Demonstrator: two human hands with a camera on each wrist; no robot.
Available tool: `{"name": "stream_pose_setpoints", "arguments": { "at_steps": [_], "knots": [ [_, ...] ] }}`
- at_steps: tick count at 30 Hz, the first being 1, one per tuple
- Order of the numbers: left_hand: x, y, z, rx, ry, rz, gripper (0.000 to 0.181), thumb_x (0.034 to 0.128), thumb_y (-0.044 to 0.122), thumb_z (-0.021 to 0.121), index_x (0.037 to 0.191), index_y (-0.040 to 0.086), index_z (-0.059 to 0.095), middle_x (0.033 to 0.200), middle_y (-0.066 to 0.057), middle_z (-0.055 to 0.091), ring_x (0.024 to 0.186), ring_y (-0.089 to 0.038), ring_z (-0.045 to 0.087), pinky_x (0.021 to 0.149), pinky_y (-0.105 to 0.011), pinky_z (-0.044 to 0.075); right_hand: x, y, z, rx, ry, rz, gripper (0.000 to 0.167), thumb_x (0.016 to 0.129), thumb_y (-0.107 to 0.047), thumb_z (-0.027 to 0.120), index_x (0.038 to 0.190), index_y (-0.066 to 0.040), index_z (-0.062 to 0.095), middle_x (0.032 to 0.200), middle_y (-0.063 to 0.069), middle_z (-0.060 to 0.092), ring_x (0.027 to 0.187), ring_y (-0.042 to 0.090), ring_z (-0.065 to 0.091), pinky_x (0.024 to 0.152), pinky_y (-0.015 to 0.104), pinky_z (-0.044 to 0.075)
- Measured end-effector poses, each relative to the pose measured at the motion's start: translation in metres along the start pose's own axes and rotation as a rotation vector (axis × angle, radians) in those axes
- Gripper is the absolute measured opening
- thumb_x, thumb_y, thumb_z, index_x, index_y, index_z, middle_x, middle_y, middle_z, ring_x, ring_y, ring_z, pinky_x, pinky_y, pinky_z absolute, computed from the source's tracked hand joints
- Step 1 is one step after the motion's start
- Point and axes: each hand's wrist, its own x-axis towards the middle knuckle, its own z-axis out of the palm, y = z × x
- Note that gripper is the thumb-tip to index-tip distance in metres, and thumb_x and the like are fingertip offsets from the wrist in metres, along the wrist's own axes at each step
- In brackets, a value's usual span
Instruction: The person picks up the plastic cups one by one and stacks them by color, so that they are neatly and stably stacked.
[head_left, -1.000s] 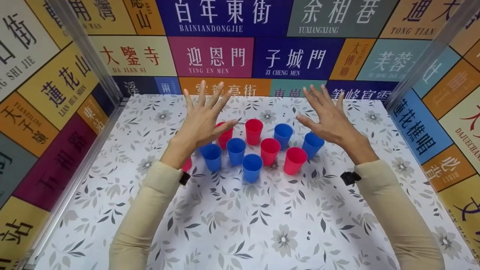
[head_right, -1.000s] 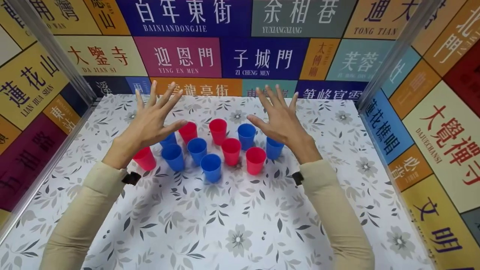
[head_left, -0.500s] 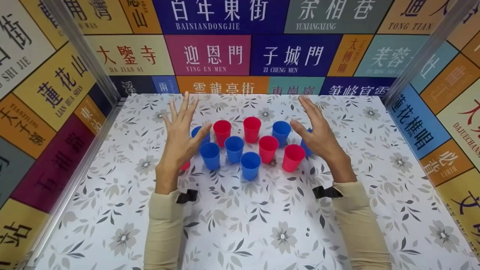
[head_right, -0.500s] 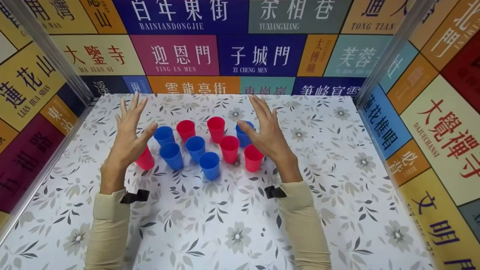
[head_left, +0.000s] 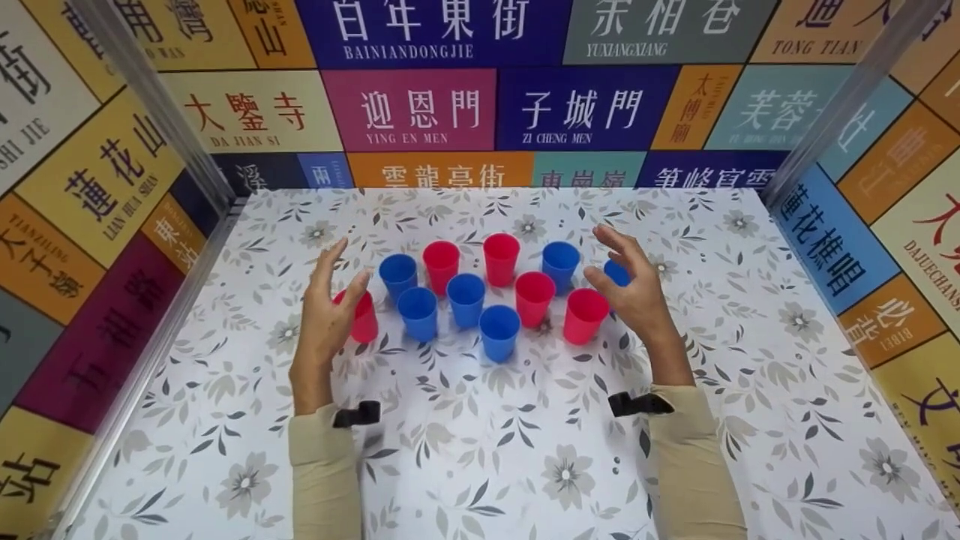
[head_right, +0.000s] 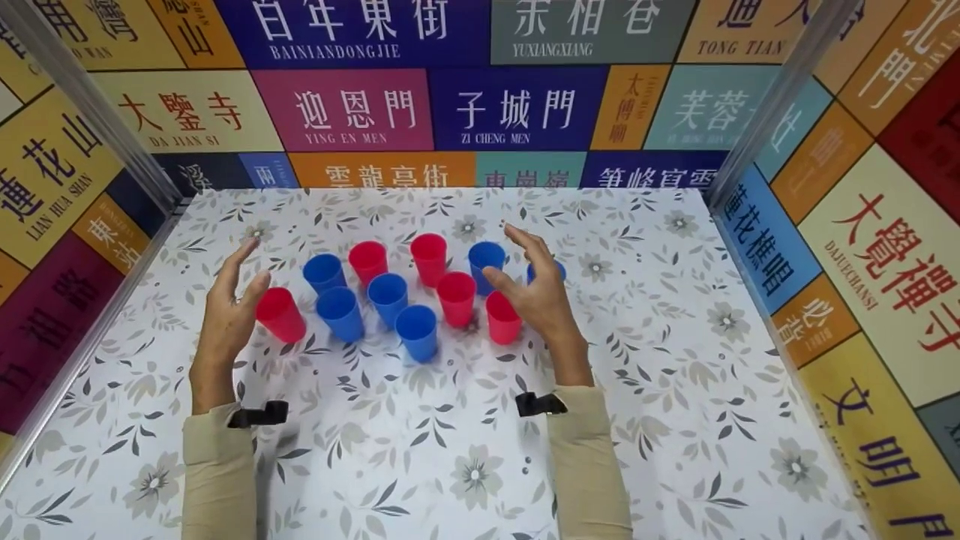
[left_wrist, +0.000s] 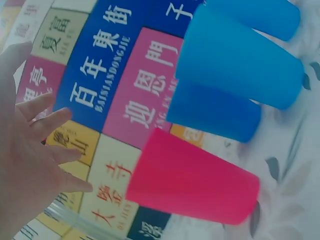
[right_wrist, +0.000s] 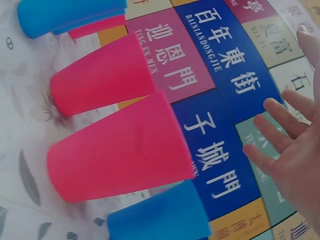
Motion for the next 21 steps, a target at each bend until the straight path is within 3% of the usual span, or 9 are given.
{"name": "stream_pose_setpoints", "arguments": {
  "at_steps": [3, 7, 14, 17, 21],
  "knots": [
    [-0.002, -0.010, -0.002, -0.055, 0.018, 0.002, 0.063, 0.0986, 0.043, 0.058, 0.155, 0.023, 0.037, 0.162, -0.005, 0.036, 0.154, -0.026, 0.026, 0.124, -0.061, 0.018, -0.003, 0.009, 0.001, 0.074, -0.028, 0.038, 0.060, 0.090, -0.004, 0.068, 0.147, -0.007, 0.048, 0.149, 0.012, 0.053, 0.139, 0.013, 0.048, 0.117, 0.039, 0.038],
    [-0.003, -0.024, -0.006, -0.161, 0.046, 0.041, 0.060, 0.0983, 0.034, 0.061, 0.153, 0.017, 0.040, 0.157, -0.006, 0.044, 0.150, -0.024, 0.033, 0.125, -0.057, 0.019, -0.007, 0.017, 0.002, 0.123, -0.060, 0.077, 0.061, 0.090, -0.002, 0.067, 0.148, -0.006, 0.047, 0.149, 0.015, 0.052, 0.137, 0.012, 0.050, 0.115, 0.034, 0.041],
    [-0.003, -0.046, -0.015, -0.410, 0.063, 0.032, 0.058, 0.0976, 0.016, 0.061, 0.151, 0.010, 0.041, 0.153, -0.010, 0.048, 0.147, -0.022, 0.038, 0.125, -0.047, 0.026, -0.011, 0.024, 0.005, 0.156, -0.147, 0.122, 0.065, 0.091, -0.002, 0.066, 0.151, -0.009, 0.043, 0.154, 0.014, 0.047, 0.143, 0.021, 0.044, 0.119, 0.048, 0.035],
    [-0.004, -0.056, -0.016, -0.443, 0.063, 0.010, 0.059, 0.0964, 0.011, 0.062, 0.151, 0.009, 0.041, 0.152, -0.011, 0.048, 0.146, -0.023, 0.039, 0.123, -0.044, 0.030, -0.009, 0.027, 0.007, 0.166, -0.195, 0.109, 0.068, 0.090, -0.001, 0.067, 0.152, -0.007, 0.041, 0.156, 0.016, 0.043, 0.146, 0.027, 0.039, 0.120, 0.047, 0.034],
    [-0.004, -0.069, -0.011, -0.428, -0.016, -0.054, 0.063, 0.0958, 0.012, 0.065, 0.153, 0.010, 0.038, 0.154, -0.012, 0.046, 0.146, -0.026, 0.038, 0.121, -0.041, 0.035, -0.011, 0.032, 0.005, 0.123, -0.235, 0.149, 0.070, 0.088, -0.001, 0.071, 0.151, -0.008, 0.042, 0.157, 0.013, 0.043, 0.148, 0.032, 0.038, 0.117, 0.034, 0.040]
  ]
}}
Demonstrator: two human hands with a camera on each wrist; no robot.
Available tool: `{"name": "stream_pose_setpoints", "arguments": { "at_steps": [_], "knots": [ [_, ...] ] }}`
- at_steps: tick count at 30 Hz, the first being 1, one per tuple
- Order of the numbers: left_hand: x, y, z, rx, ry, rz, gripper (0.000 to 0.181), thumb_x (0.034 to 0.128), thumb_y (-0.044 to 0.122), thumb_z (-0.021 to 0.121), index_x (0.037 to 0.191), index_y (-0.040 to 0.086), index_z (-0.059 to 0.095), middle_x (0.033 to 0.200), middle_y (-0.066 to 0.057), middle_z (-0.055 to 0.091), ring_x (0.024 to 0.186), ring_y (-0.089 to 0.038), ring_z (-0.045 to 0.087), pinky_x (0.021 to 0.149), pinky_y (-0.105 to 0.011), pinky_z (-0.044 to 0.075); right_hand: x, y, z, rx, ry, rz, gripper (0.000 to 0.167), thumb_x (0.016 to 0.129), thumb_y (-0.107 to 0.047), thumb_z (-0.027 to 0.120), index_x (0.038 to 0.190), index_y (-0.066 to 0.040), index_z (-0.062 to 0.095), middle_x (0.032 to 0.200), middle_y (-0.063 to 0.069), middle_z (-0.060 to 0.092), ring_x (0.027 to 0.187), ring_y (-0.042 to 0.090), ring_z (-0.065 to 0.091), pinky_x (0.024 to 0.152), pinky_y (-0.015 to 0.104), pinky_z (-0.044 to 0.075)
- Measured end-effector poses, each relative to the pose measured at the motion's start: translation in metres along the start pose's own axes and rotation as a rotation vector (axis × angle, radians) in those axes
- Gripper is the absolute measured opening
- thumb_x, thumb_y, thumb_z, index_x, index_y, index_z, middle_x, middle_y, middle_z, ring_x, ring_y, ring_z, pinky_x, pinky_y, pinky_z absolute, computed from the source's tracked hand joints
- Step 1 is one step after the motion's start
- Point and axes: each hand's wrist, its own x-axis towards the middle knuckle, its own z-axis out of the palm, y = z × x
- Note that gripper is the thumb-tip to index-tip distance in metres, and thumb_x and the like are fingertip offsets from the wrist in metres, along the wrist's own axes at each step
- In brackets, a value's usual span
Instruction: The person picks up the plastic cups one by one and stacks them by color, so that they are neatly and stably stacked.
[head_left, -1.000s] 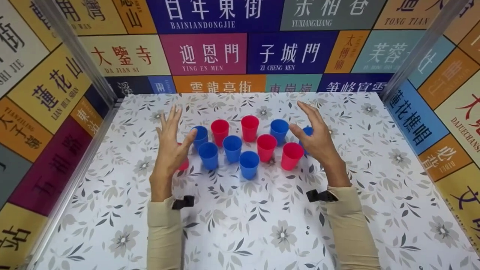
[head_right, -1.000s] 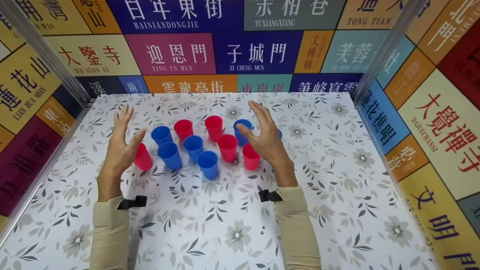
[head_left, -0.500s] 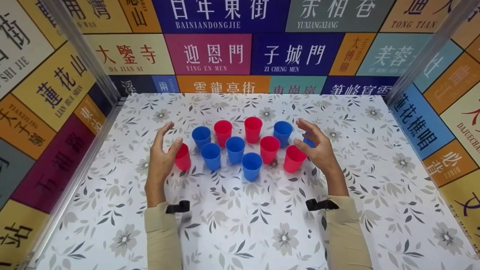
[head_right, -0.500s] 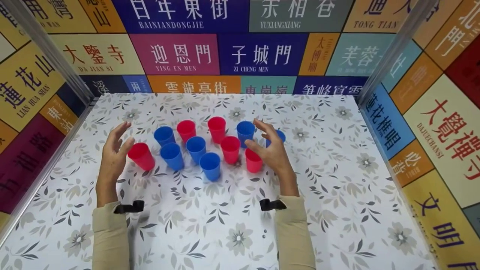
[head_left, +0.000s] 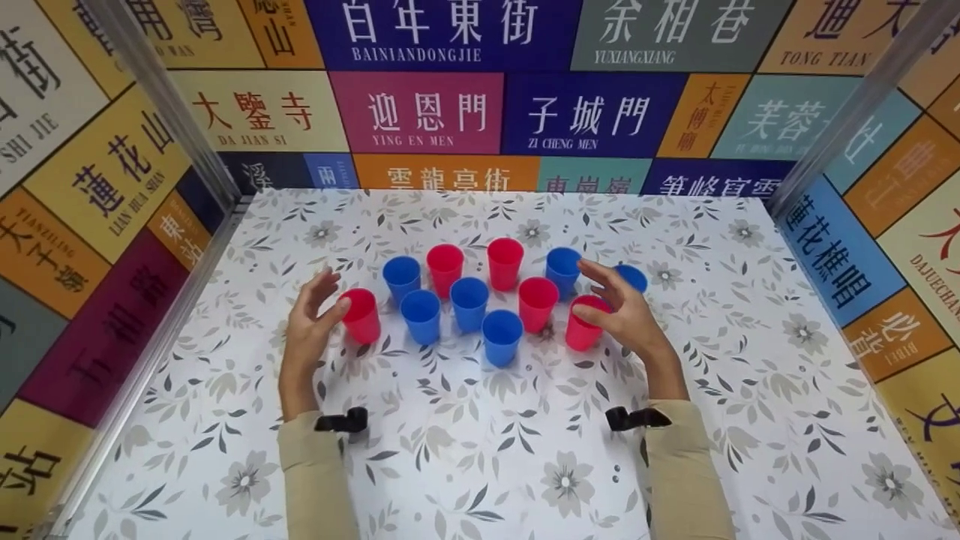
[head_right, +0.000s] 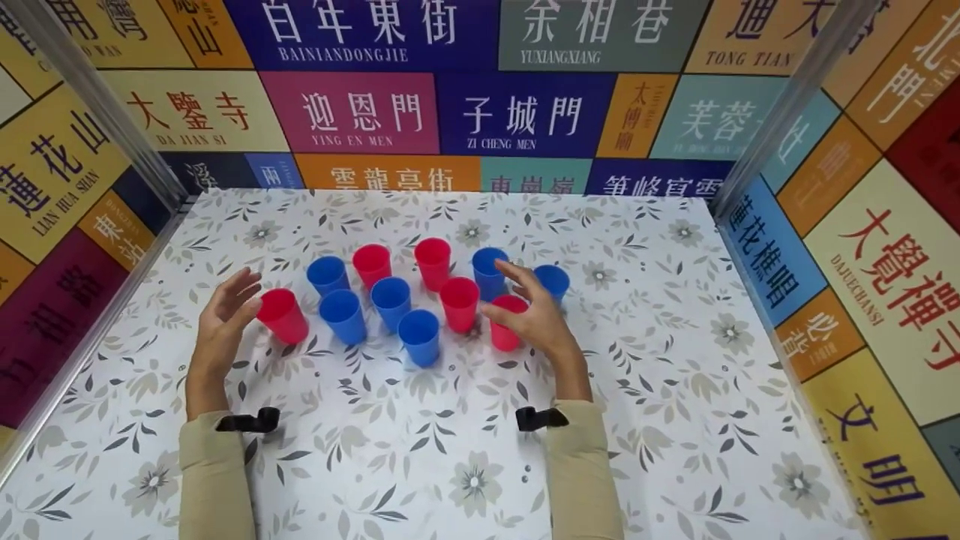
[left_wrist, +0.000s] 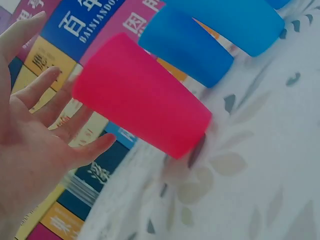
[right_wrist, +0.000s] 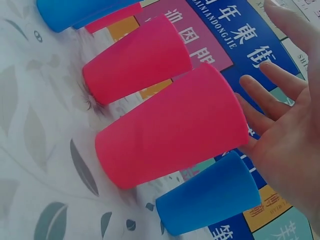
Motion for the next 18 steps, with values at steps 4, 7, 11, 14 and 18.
{"name": "stream_pose_setpoints", "arguments": {
  "at_steps": [4, 7, 11, 14, 18],
  "knots": [
    [-0.001, -0.006, -0.005, 0.008, -0.070, -0.031, 0.069, 0.0946, 0.013, 0.067, 0.155, 0.011, 0.035, 0.157, -0.012, 0.041, 0.148, -0.031, 0.034, 0.121, -0.046, 0.034, -0.001, 0.001, 0.000, -0.051, -0.040, 0.056, 0.072, 0.087, -0.008, 0.075, 0.152, -0.013, 0.042, 0.158, 0.008, 0.042, 0.149, 0.030, 0.036, 0.118, 0.039, 0.039],
    [-0.001, -0.011, -0.006, 0.017, -0.089, -0.053, 0.075, 0.0922, 0.015, 0.071, 0.156, 0.013, 0.033, 0.159, -0.009, 0.039, 0.150, -0.028, 0.032, 0.122, -0.050, 0.031, -0.001, 0.004, -0.002, -0.056, -0.079, 0.064, 0.073, 0.087, -0.011, 0.076, 0.152, -0.013, 0.042, 0.158, 0.009, 0.042, 0.149, 0.029, 0.035, 0.122, 0.050, 0.031],
    [-0.001, -0.012, -0.005, 0.046, -0.128, -0.118, 0.085, 0.0889, 0.020, 0.076, 0.159, 0.019, 0.027, 0.162, -0.004, 0.035, 0.151, -0.023, 0.029, 0.125, -0.049, 0.026, -0.004, 0.009, -0.007, -0.038, -0.115, 0.089, 0.075, 0.086, -0.009, 0.075, 0.151, -0.009, 0.040, 0.157, 0.016, 0.041, 0.149, 0.032, 0.035, 0.122, 0.058, 0.027],
    [-0.001, -0.013, -0.003, 0.031, -0.160, -0.152, 0.090, 0.0874, 0.019, 0.078, 0.160, 0.020, 0.024, 0.163, -0.003, 0.033, 0.150, -0.022, 0.030, 0.125, -0.047, 0.026, -0.008, 0.012, -0.011, -0.015, -0.132, 0.129, 0.076, 0.085, -0.010, 0.076, 0.151, -0.009, 0.038, 0.158, 0.018, 0.037, 0.149, 0.033, 0.033, 0.121, 0.060, 0.027],
    [-0.001, -0.016, -0.001, 0.026, -0.183, -0.199, 0.093, 0.0859, 0.018, 0.079, 0.160, 0.022, 0.023, 0.162, -0.005, 0.035, 0.147, -0.022, 0.035, 0.124, -0.045, 0.029, -0.014, 0.016, -0.014, -0.003, -0.153, 0.180, 0.079, 0.083, -0.012, 0.079, 0.149, -0.011, 0.036, 0.158, 0.017, 0.036, 0.150, 0.034, 0.030, 0.121, 0.061, 0.027]
  ]
}}
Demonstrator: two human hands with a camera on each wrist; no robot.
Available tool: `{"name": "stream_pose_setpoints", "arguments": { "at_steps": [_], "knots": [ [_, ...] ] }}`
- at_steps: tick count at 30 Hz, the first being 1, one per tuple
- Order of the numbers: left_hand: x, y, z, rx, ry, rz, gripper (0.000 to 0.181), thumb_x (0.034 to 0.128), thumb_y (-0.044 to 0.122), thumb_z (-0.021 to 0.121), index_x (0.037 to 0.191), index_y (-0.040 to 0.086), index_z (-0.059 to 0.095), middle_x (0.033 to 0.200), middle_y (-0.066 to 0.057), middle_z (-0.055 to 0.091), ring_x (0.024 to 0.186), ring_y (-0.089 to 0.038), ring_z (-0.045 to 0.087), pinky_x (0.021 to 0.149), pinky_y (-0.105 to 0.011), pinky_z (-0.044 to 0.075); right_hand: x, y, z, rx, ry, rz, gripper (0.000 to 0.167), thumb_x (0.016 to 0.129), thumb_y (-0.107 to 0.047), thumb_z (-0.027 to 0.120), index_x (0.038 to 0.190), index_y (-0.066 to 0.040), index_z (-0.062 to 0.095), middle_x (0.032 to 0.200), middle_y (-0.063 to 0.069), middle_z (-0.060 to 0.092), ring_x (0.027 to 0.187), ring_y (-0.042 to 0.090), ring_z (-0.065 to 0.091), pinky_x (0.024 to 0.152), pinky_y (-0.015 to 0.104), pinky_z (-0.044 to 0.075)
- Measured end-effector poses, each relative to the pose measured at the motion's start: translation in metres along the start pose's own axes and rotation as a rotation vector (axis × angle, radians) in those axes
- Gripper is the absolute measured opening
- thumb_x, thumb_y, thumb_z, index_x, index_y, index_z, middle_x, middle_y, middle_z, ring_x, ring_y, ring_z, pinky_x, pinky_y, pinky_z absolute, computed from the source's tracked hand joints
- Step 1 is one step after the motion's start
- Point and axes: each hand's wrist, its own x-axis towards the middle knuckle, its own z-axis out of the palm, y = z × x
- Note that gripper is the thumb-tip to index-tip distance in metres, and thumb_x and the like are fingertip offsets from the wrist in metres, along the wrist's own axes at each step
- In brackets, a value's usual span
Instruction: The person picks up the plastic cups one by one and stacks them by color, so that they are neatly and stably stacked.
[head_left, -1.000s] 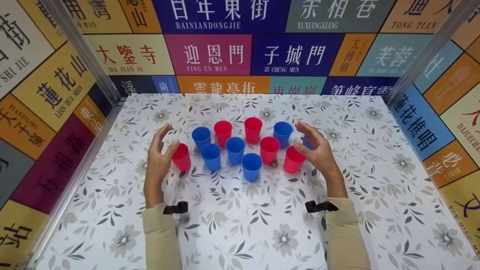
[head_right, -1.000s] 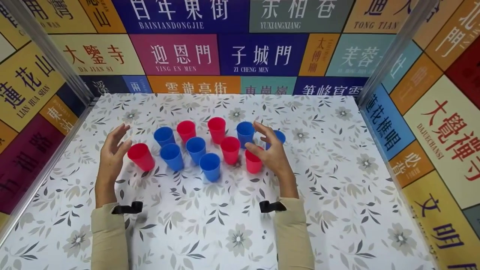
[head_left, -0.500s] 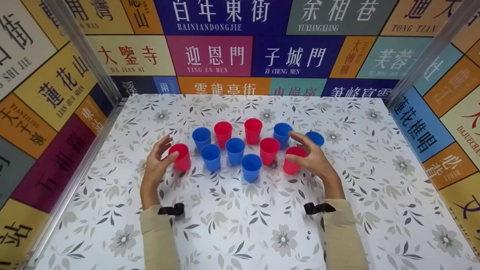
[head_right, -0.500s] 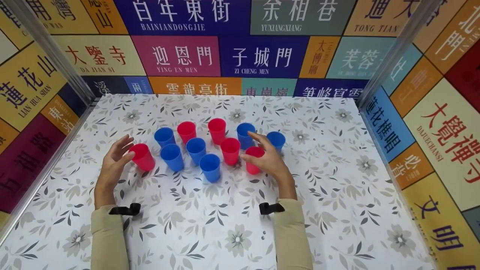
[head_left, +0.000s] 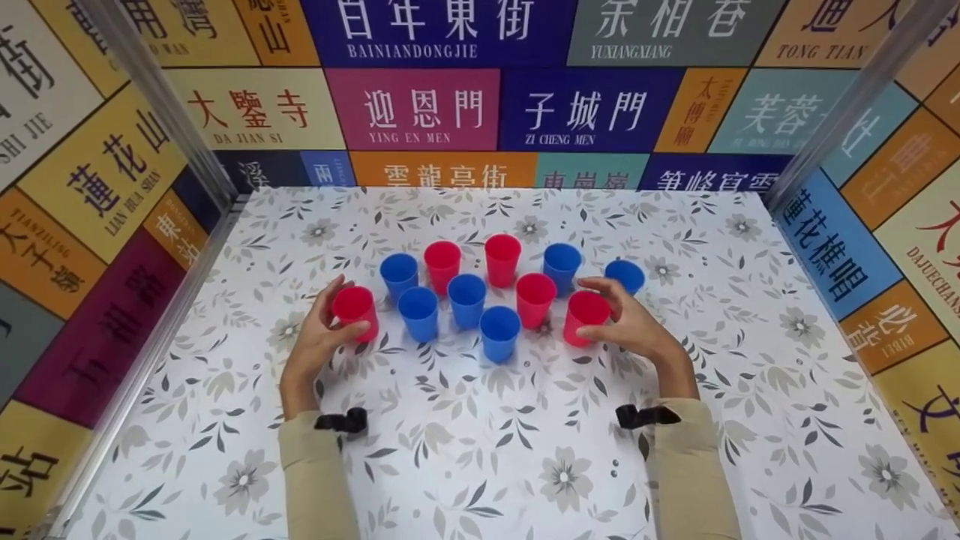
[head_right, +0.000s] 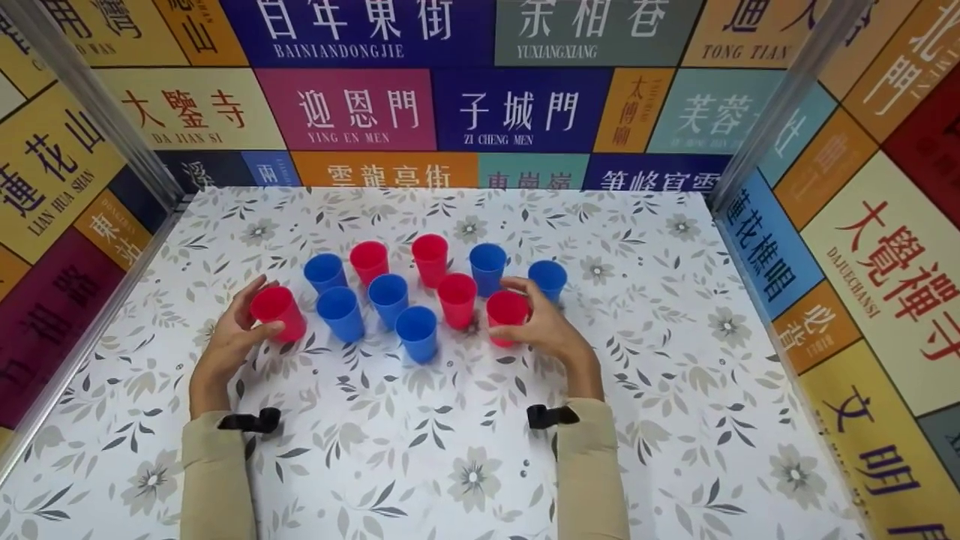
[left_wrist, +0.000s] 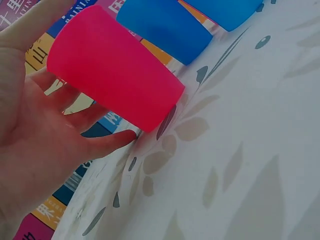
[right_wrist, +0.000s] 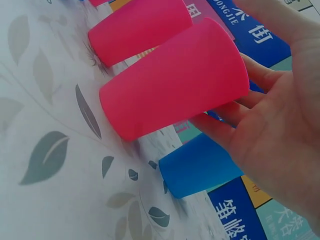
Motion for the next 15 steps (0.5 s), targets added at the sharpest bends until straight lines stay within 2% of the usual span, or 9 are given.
{"name": "stream_pose_setpoints", "arguments": {
  "at_steps": [5, 8, 12, 15],
  "knots": [
    [0.0014, -0.0019, 0.0031, 0.055, -0.020, -0.089, 0.095, 0.0845, 0.025, 0.081, 0.160, 0.029, 0.022, 0.156, -0.008, 0.041, 0.139, -0.026, 0.043, 0.117, -0.042, 0.038, -0.0041, 0.0050, -0.0015, 0.003, -0.013, 0.045, 0.081, 0.082, -0.010, 0.080, 0.148, -0.006, 0.033, 0.157, 0.016, 0.036, 0.149, 0.035, 0.032, 0.122, 0.058, 0.027],
    [0.0033, -0.0032, 0.0040, 0.073, -0.015, -0.127, 0.096, 0.0840, 0.028, 0.082, 0.160, 0.029, 0.022, 0.155, -0.010, 0.042, 0.137, -0.028, 0.044, 0.115, -0.042, 0.040, -0.0044, 0.0071, -0.0024, -0.001, -0.017, 0.068, 0.081, 0.083, -0.011, 0.080, 0.149, -0.005, 0.032, 0.157, 0.016, 0.036, 0.148, 0.036, 0.034, 0.121, 0.055, 0.030],
    [0.0049, -0.0028, 0.0033, 0.073, -0.001, -0.135, 0.098, 0.0839, 0.030, 0.082, 0.160, 0.029, 0.020, 0.156, -0.010, 0.040, 0.140, -0.027, 0.041, 0.117, -0.043, 0.037, -0.0024, 0.0081, -0.0036, -0.025, -0.006, 0.106, 0.078, 0.084, -0.016, 0.081, 0.147, -0.006, 0.036, 0.148, 0.018, 0.048, 0.135, 0.034, 0.049, 0.110, 0.037, 0.047],
    [0.0041, -0.0023, 0.0023, 0.059, 0.002, -0.127, 0.099, 0.0839, 0.030, 0.082, 0.160, 0.028, 0.019, 0.157, -0.009, 0.039, 0.141, -0.027, 0.040, 0.119, -0.045, 0.036, -0.0016, 0.0068, -0.0032, -0.034, 0.001, 0.127, 0.074, 0.084, -0.019, 0.081, 0.145, -0.007, 0.040, 0.138, 0.019, 0.057, 0.124, 0.027, 0.057, 0.096, 0.023, 0.052]
  ]
}}
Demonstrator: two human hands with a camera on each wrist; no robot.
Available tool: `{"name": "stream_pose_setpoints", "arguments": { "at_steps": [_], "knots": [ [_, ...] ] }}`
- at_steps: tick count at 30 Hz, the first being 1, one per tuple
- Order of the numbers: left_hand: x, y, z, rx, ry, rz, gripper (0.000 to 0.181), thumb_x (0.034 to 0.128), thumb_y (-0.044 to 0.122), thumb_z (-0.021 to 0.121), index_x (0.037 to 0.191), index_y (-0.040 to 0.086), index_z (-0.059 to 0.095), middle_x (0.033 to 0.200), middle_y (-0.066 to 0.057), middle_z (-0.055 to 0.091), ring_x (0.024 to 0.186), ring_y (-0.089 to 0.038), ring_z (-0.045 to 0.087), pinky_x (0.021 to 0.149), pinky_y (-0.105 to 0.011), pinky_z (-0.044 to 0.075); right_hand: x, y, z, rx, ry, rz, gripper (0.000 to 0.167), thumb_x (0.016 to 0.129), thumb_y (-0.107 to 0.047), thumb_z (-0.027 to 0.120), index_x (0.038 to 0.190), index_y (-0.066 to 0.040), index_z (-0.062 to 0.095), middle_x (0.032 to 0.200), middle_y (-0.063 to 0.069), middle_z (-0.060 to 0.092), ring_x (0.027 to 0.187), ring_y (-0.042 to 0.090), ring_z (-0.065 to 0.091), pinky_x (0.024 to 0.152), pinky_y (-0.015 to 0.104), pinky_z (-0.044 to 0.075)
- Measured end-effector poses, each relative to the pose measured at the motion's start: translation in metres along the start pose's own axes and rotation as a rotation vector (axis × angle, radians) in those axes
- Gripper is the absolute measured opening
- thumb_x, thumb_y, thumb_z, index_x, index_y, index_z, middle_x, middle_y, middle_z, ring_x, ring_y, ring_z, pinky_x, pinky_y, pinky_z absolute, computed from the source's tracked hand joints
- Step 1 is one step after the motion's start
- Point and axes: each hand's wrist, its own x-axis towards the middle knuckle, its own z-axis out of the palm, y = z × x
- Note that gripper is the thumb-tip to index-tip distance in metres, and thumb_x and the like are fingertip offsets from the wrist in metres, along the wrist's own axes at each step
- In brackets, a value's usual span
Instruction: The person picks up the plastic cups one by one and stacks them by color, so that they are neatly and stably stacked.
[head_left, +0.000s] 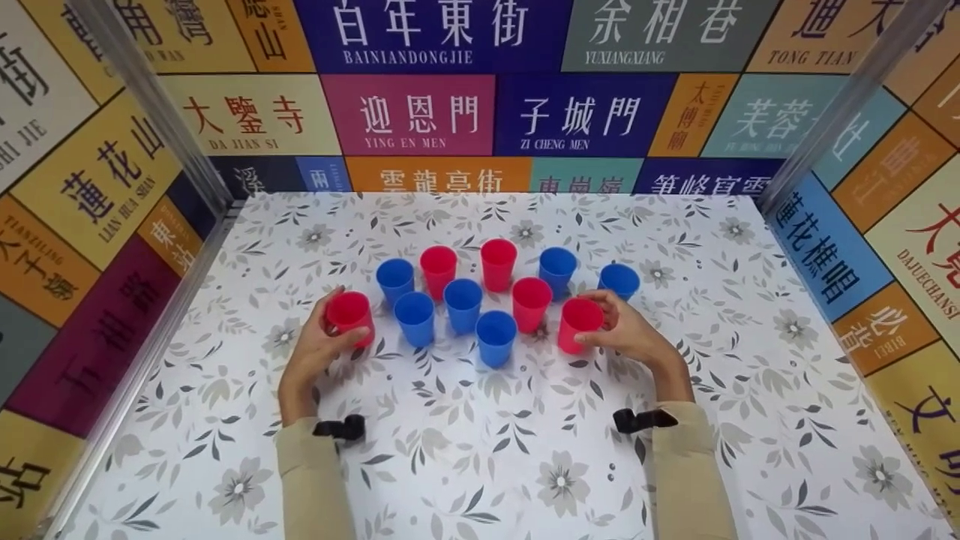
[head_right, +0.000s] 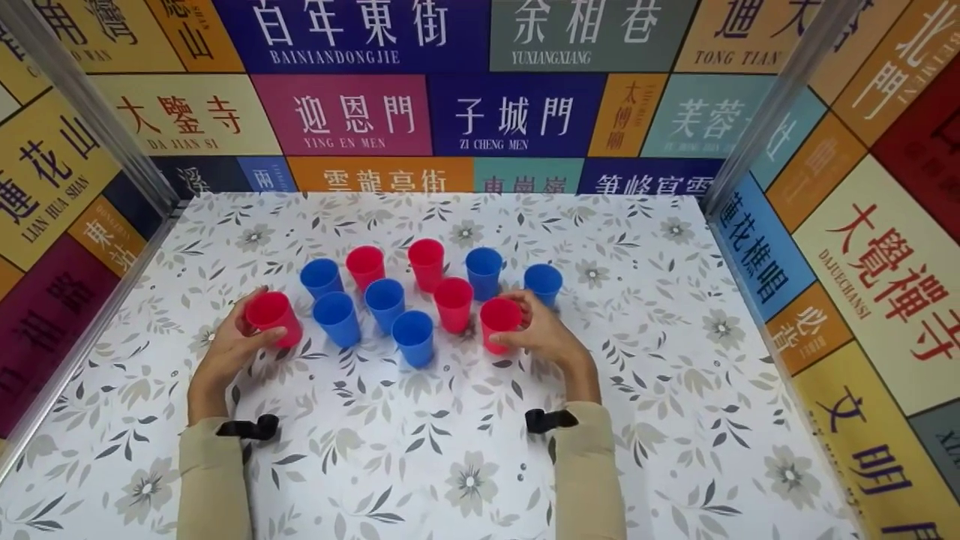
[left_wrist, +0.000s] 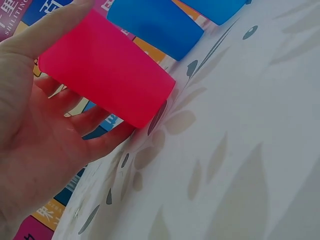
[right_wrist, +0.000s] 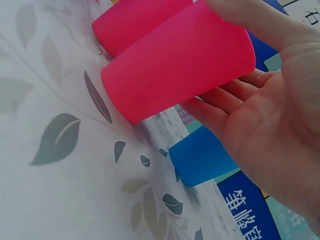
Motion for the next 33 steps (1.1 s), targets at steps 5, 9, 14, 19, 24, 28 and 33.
{"name": "stream_pose_setpoints", "arguments": {
  "at_steps": [5, 9, 14, 19, 24, 28, 33],
  "knots": [
    [-0.001, -0.003, -0.003, -0.011, 0.007, -0.002, 0.096, 0.0856, 0.028, 0.080, 0.160, 0.025, 0.020, 0.157, -0.009, 0.039, 0.141, -0.026, 0.041, 0.115, -0.037, 0.040, 0.000, -0.005, 0.003, 0.013, 0.021, -0.017, 0.069, 0.084, -0.017, 0.081, 0.141, -0.008, 0.044, 0.133, 0.017, 0.060, 0.116, 0.017, 0.061, 0.092, 0.021, 0.054],
    [-0.002, -0.006, -0.006, -0.034, 0.017, -0.019, 0.091, 0.0880, 0.024, 0.078, 0.159, 0.021, 0.021, 0.156, -0.010, 0.040, 0.139, -0.025, 0.043, 0.102, -0.019, 0.047, -0.002, -0.012, 0.006, 0.019, 0.019, -0.051, 0.067, 0.085, -0.016, 0.080, 0.140, -0.007, 0.043, 0.135, 0.017, 0.058, 0.115, 0.014, 0.062, 0.092, 0.022, 0.055],
    [-0.003, -0.005, -0.006, -0.061, 0.018, 0.024, 0.084, 0.0872, 0.021, 0.079, 0.154, 0.017, 0.028, 0.153, -0.010, 0.044, 0.135, -0.024, 0.047, 0.094, -0.011, 0.049, -0.006, -0.022, 0.008, 0.054, 0.032, -0.096, 0.064, 0.086, -0.013, 0.078, 0.140, -0.007, 0.043, 0.134, 0.014, 0.057, 0.113, 0.013, 0.063, 0.088, 0.024, 0.057],
    [-0.003, -0.002, -0.004, -0.065, 0.020, 0.063, 0.079, 0.0873, 0.018, 0.079, 0.151, 0.014, 0.033, 0.148, -0.012, 0.048, 0.129, -0.022, 0.051, 0.094, -0.013, 0.051, -0.009, -0.034, 0.010, 0.103, 0.028, -0.173, 0.062, 0.086, -0.006, 0.075, 0.139, -0.004, 0.042, 0.129, 0.006, 0.058, 0.112, 0.012, 0.064, 0.088, 0.024, 0.058],
    [-0.002, -0.001, -0.003, -0.036, 0.027, 0.064, 0.077, 0.0882, 0.021, 0.078, 0.150, 0.015, 0.034, 0.147, -0.014, 0.051, 0.124, -0.021, 0.055, 0.092, -0.014, 0.052, -0.014, -0.050, 0.012, 0.136, 0.041, -0.240, 0.062, 0.086, 0.000, 0.073, 0.139, -0.002, 0.042, 0.126, 0.002, 0.060, 0.110, 0.014, 0.064, 0.085, 0.025, 0.059],
    [-0.001, -0.001, -0.001, -0.021, 0.015, 0.054, 0.076, 0.0883, 0.023, 0.078, 0.150, 0.017, 0.034, 0.145, -0.015, 0.053, 0.123, -0.022, 0.056, 0.092, -0.014, 0.052, -0.019, -0.060, 0.016, 0.145, 0.060, -0.264, 0.063, 0.085, 0.001, 0.072, 0.140, -0.002, 0.041, 0.129, 0.002, 0.059, 0.114, 0.015, 0.062, 0.086, 0.026, 0.059],
    [-0.002, 0.002, -0.001, -0.012, -0.002, 0.045, 0.078, 0.0892, 0.025, 0.077, 0.152, 0.018, 0.031, 0.147, -0.015, 0.052, 0.128, -0.026, 0.054, 0.093, -0.015, 0.051, -0.024, -0.073, 0.023, 0.140, 0.081, -0.306, 0.063, 0.085, 0.002, 0.072, 0.140, -0.002, 0.041, 0.130, 0.004, 0.058, 0.118, 0.015, 0.060, 0.086, 0.026, 0.060]
  ]
}}
